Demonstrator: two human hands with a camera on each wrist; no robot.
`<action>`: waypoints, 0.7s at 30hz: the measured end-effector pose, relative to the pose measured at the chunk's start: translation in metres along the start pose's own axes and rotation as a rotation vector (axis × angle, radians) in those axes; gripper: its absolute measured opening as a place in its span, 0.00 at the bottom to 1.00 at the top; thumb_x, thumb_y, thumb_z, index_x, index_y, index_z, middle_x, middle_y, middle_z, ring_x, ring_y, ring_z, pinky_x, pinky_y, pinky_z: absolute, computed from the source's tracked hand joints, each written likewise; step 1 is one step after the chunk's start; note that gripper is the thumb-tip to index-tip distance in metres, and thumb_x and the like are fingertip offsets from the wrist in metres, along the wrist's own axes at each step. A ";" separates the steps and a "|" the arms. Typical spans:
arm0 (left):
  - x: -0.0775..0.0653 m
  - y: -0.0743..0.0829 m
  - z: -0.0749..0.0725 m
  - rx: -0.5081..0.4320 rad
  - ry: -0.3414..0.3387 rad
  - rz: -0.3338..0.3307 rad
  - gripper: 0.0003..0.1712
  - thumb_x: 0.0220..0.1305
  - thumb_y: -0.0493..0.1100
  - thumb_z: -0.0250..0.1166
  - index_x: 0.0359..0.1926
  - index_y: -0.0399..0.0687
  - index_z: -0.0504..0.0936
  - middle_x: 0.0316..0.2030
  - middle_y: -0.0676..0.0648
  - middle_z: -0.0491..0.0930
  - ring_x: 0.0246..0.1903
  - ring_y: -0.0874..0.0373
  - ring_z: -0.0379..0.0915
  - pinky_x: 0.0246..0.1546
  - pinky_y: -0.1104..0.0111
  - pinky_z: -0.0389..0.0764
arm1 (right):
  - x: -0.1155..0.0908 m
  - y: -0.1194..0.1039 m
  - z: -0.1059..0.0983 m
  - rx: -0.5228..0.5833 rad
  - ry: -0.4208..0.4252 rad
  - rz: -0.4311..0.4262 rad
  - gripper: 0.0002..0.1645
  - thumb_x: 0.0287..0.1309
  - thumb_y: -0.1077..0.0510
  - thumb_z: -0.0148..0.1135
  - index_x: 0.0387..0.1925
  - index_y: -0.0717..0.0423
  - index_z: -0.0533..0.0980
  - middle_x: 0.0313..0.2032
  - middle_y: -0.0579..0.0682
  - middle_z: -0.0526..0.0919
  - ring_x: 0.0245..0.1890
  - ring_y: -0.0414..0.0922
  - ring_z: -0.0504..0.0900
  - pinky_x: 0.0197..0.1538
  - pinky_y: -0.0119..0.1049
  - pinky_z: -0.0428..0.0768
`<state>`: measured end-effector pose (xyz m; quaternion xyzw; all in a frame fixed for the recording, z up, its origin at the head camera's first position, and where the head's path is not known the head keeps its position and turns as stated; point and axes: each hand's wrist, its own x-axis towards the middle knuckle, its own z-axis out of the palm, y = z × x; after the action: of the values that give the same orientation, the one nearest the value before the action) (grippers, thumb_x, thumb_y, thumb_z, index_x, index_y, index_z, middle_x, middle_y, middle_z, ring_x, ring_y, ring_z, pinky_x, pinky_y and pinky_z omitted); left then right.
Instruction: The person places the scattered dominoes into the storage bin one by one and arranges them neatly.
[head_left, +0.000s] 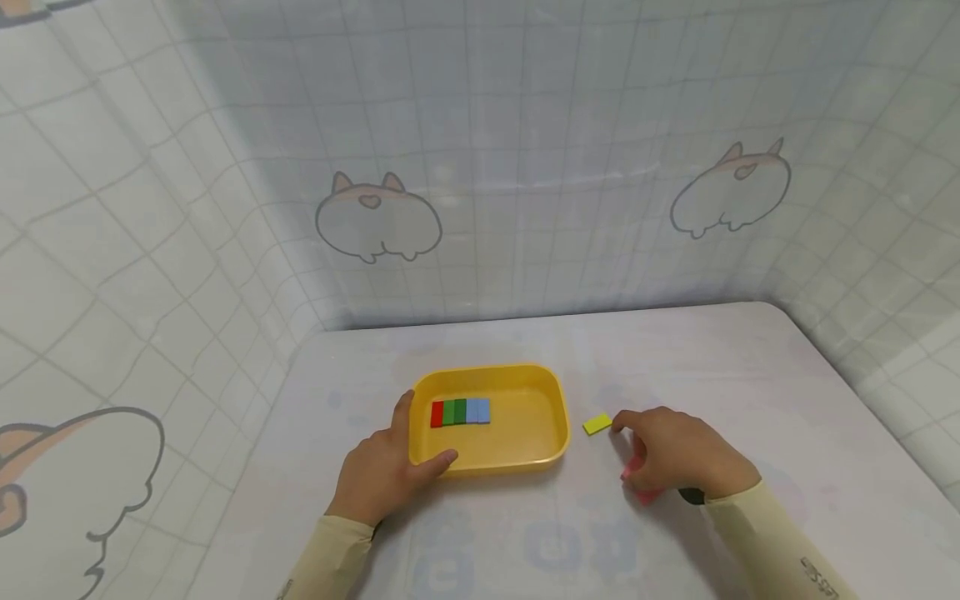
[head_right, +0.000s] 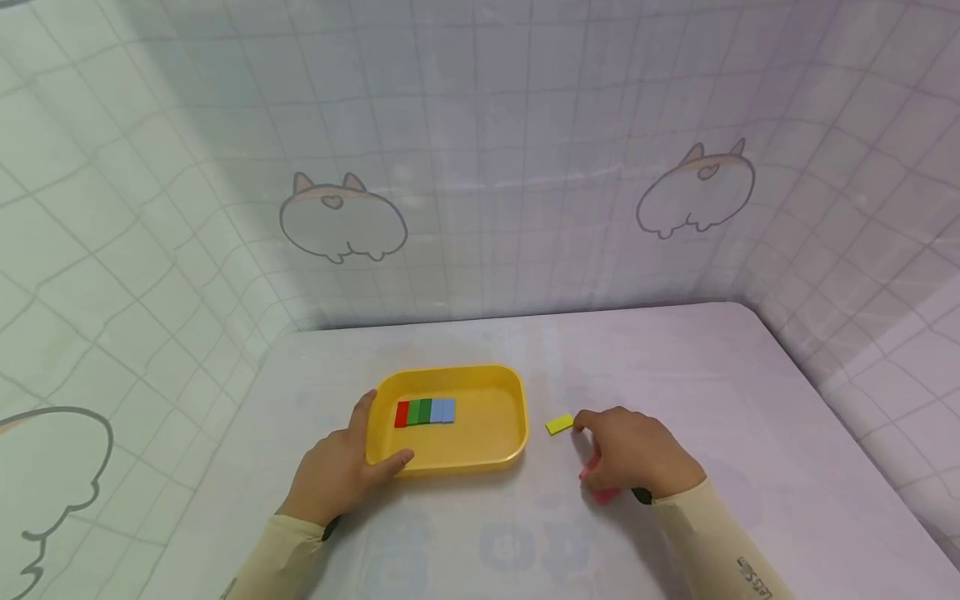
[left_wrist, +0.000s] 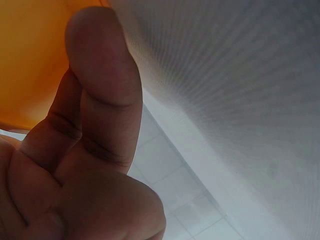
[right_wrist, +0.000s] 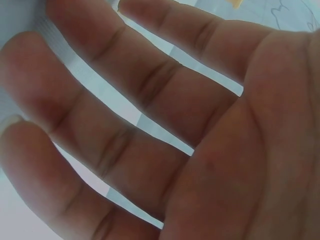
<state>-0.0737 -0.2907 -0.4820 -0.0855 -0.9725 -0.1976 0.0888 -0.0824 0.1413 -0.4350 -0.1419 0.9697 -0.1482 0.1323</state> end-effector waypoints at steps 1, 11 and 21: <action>0.000 0.000 0.000 0.002 0.002 0.001 0.71 0.53 0.89 0.58 0.83 0.51 0.51 0.14 0.52 0.67 0.13 0.55 0.63 0.16 0.61 0.66 | 0.000 0.000 0.000 0.001 0.002 -0.005 0.35 0.42 0.48 0.84 0.55 0.40 0.79 0.23 0.31 0.77 0.30 0.37 0.76 0.36 0.41 0.75; -0.002 -0.001 -0.002 0.000 -0.006 -0.005 0.72 0.53 0.90 0.58 0.83 0.50 0.50 0.15 0.52 0.68 0.14 0.55 0.64 0.16 0.61 0.66 | -0.003 0.000 -0.001 0.017 0.028 -0.032 0.35 0.42 0.48 0.84 0.55 0.40 0.80 0.28 0.32 0.79 0.30 0.35 0.76 0.36 0.41 0.75; -0.004 0.000 -0.003 0.004 -0.010 -0.001 0.72 0.52 0.90 0.58 0.83 0.49 0.51 0.15 0.52 0.68 0.14 0.55 0.64 0.16 0.61 0.67 | -0.005 -0.002 -0.001 0.018 0.041 -0.042 0.32 0.44 0.49 0.82 0.54 0.40 0.80 0.31 0.34 0.78 0.31 0.38 0.75 0.35 0.41 0.76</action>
<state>-0.0689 -0.2924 -0.4802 -0.0859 -0.9734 -0.1953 0.0840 -0.0776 0.1412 -0.4319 -0.1578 0.9677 -0.1627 0.1103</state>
